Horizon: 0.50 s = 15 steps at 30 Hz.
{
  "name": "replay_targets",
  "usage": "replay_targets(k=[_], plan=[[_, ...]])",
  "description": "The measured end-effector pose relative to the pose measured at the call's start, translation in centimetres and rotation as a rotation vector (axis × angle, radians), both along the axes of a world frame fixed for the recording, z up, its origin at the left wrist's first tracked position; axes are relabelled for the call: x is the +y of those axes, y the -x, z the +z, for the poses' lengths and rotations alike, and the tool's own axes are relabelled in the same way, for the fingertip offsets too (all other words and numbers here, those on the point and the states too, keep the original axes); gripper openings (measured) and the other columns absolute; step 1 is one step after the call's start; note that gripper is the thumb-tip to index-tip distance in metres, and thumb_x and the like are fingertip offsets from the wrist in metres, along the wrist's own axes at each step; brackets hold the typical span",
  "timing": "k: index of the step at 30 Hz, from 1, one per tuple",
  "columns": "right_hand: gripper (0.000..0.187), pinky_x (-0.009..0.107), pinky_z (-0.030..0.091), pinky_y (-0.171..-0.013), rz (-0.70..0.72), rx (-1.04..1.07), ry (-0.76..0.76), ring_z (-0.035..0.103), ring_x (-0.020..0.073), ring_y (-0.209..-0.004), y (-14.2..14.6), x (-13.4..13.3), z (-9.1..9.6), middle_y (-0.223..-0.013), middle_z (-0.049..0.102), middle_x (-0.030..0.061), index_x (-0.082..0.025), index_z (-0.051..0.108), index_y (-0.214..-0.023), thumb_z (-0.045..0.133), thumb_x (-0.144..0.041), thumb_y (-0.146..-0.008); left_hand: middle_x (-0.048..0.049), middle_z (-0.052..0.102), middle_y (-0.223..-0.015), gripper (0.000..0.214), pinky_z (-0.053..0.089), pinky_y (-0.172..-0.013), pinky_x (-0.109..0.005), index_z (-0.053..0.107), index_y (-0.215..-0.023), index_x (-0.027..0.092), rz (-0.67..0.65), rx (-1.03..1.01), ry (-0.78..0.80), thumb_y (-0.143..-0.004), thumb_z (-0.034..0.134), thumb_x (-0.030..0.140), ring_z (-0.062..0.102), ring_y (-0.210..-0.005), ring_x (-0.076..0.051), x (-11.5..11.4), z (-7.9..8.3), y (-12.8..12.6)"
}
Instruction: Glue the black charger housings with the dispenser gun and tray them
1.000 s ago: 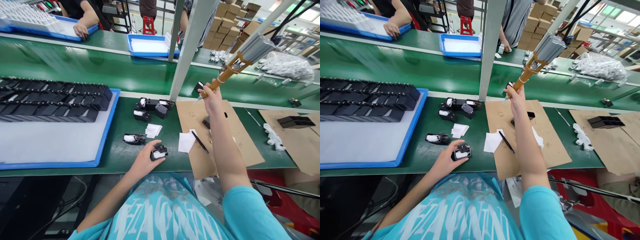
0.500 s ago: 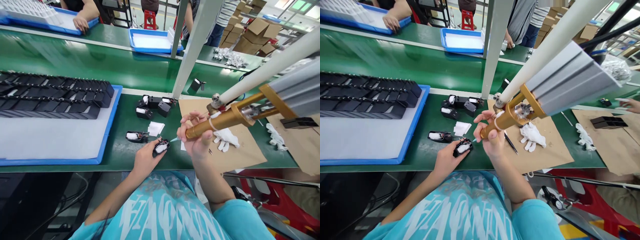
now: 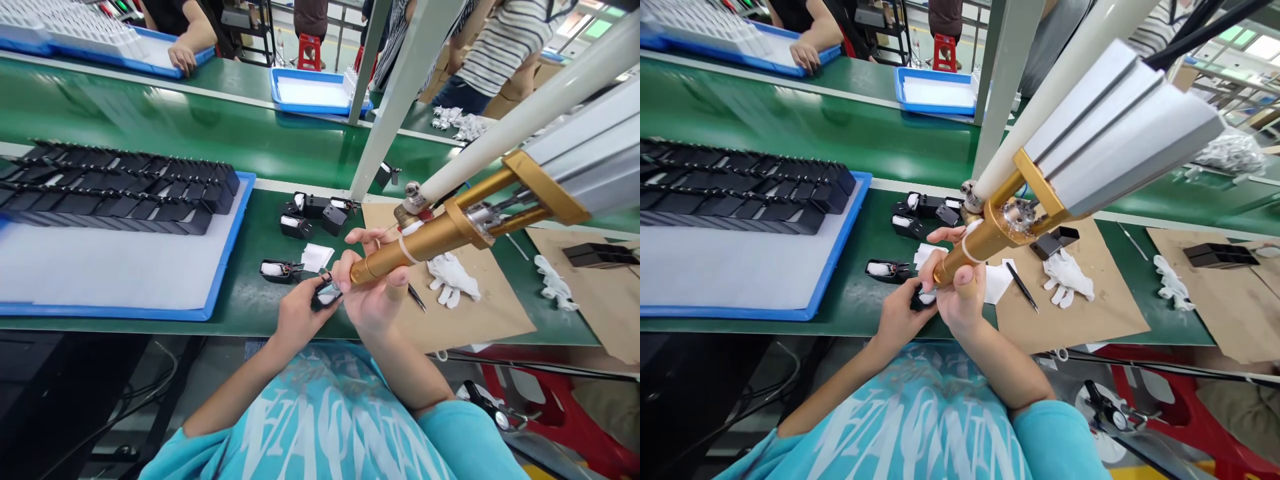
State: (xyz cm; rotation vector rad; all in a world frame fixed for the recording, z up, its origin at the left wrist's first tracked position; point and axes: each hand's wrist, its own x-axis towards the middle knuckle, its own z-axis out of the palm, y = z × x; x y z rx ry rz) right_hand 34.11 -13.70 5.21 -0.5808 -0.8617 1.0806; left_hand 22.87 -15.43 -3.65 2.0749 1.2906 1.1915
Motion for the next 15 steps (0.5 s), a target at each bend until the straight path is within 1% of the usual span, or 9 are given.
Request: replay_targets(k=[3,6,8,10,12,15], plan=[[0.043,0.027,0.035,-0.042,0.004,-0.004,-0.003,0.046,0.0048,-0.043,0.02,-0.02,-0.06,-0.100,0.055,-0.0009,-0.031,0.048,-0.104,0.056,-0.066,-0.079,-0.0071,0.075,-0.097,0.030,0.057,-0.075,-0.030,0.061,-0.107,0.018,-0.011,-0.015,0.025,-0.086,0.064,0.040,0.072,-0.084,-0.021,-0.06,0.04,0.04],[0.037,0.027,0.034,-0.042,0.009,-0.005,-0.021,0.045,0.0046,-0.042,-0.03,-0.03,-0.04,-0.098,0.054,-0.0023,-0.030,0.047,-0.095,0.054,-0.064,-0.082,-0.0064,0.075,-0.097,0.032,0.057,-0.076,-0.031,0.062,-0.109,0.020,0.000,-0.021,0.075,-0.085,0.065,0.040,0.072,-0.085,-0.022,-0.13,0.04,0.08],[0.037,0.027,0.035,-0.042,-0.007,-0.016,-0.017,0.043,0.0046,-0.042,-0.06,-0.03,0.01,-0.096,0.054,-0.0028,-0.030,0.045,-0.091,0.053,-0.065,-0.082,-0.0061,0.075,-0.097,0.032,0.057,-0.077,-0.032,0.062,-0.110,0.021,0.001,-0.016,0.099,-0.085,0.065,0.041,0.072,-0.085,-0.022,-0.16,0.10,0.08],[0.040,0.027,0.037,-0.041,-0.031,-0.030,0.001,0.043,0.0049,-0.041,-0.07,-0.02,0.07,-0.097,0.054,-0.0022,-0.031,0.045,-0.096,0.053,-0.067,-0.080,-0.0062,0.075,-0.098,0.033,0.057,-0.078,-0.032,0.062,-0.111,0.021,-0.003,-0.011,0.101,-0.085,0.065,0.040,0.072,-0.086,-0.022,-0.16,0.19,0.07],[0.046,0.028,0.038,-0.040,-0.046,-0.032,0.007,0.043,0.0053,-0.040,-0.08,0.03,0.11,-0.099,0.054,-0.0009,-0.033,0.044,-0.106,0.053,-0.069,-0.078,-0.0066,0.075,-0.101,0.034,0.057,-0.079,-0.031,0.061,-0.114,0.020,-0.017,-0.005,0.083,-0.086,0.064,0.040,0.072,-0.088,-0.022,-0.11,0.22,0.06],[0.052,0.028,0.037,-0.038,-0.050,-0.027,-0.014,0.043,0.0060,-0.040,-0.17,0.14,0.03,-0.102,0.054,0.0002,-0.036,0.043,-0.115,0.049,-0.072,-0.078,-0.0069,0.075,-0.102,0.038,0.056,-0.076,-0.030,0.059,-0.118,0.019,-0.022,0.048,0.084,-0.087,0.062,0.041,0.073,-0.087,-0.022,0.08,0.07,0.11]])
